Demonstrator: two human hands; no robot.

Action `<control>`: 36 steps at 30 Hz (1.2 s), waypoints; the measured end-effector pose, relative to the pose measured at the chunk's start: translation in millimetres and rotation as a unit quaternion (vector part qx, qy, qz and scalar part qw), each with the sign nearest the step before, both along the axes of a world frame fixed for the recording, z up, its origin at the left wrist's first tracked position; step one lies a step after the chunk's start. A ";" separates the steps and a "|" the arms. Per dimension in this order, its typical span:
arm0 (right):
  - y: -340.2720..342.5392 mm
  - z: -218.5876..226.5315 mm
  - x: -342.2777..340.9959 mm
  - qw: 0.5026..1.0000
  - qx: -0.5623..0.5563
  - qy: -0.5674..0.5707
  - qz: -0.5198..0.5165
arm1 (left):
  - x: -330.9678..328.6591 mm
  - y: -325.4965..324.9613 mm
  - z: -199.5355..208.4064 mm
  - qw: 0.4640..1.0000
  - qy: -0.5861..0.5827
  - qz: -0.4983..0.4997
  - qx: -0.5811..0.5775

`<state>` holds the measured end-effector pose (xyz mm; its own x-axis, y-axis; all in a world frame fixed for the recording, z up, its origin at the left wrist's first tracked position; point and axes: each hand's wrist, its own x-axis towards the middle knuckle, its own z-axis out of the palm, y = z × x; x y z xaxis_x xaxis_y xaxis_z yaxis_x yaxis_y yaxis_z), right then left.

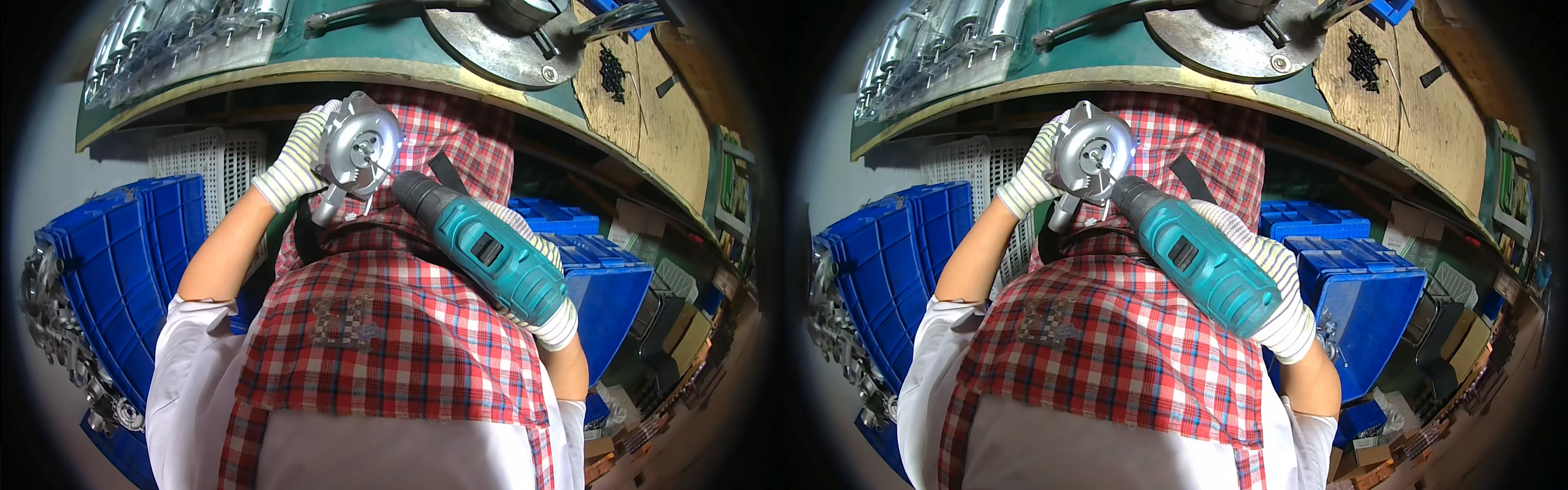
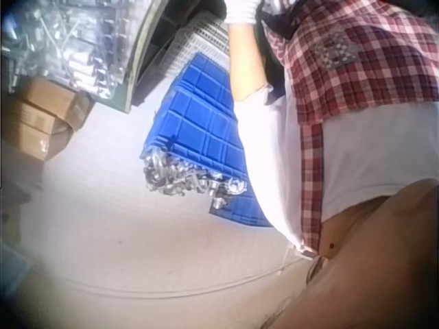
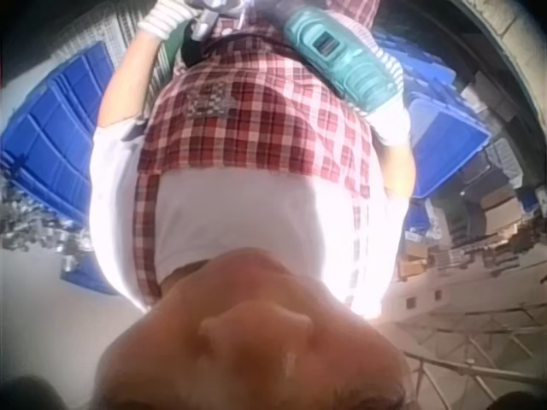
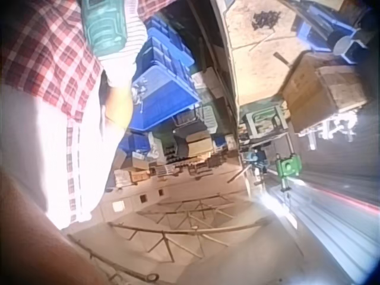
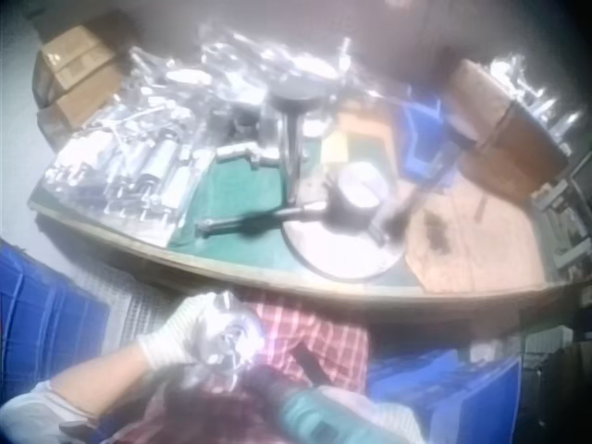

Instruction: The person assembles metal components by inserting small parts into a circular metal housing, securing them with a cordless drill, and placing the finished assemblies into a blue bin. The process is repeated for multiple units.

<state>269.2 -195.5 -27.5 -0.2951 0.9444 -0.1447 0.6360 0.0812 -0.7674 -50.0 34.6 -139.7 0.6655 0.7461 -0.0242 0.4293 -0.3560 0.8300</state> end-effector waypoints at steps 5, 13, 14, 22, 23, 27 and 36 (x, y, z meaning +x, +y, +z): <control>-4.5 -5.8 9.5 0.997 0.028 -0.033 0.059 | 0.1 -0.4 -6.6 0.999 0.024 -0.010 0.035; 2.3 13.6 -5.2 0.999 0.026 0.018 0.009 | -1.4 0.4 -15.3 0.999 -0.029 0.021 -0.038; 3.3 19.2 -10.0 0.998 0.051 0.018 -0.014 | -2.6 0.0 -17.5 0.999 -0.028 0.013 -0.032; -26.3 91.5 51.6 0.907 0.058 0.226 -0.351 | 39.3 2.3 90.3 0.833 -0.414 -0.081 -0.357; -16.2 110.3 50.3 0.864 0.093 0.314 -0.383 | 55.7 9.7 104.4 0.848 -0.419 -0.121 -0.301; 15.2 117.2 71.3 0.769 0.262 0.256 -0.524 | 117.7 56.9 125.3 0.926 -0.309 -0.100 -0.192; 41.9 44.4 185.5 0.759 0.314 0.403 -0.404 | 216.3 164.3 101.7 0.948 0.005 -0.005 0.317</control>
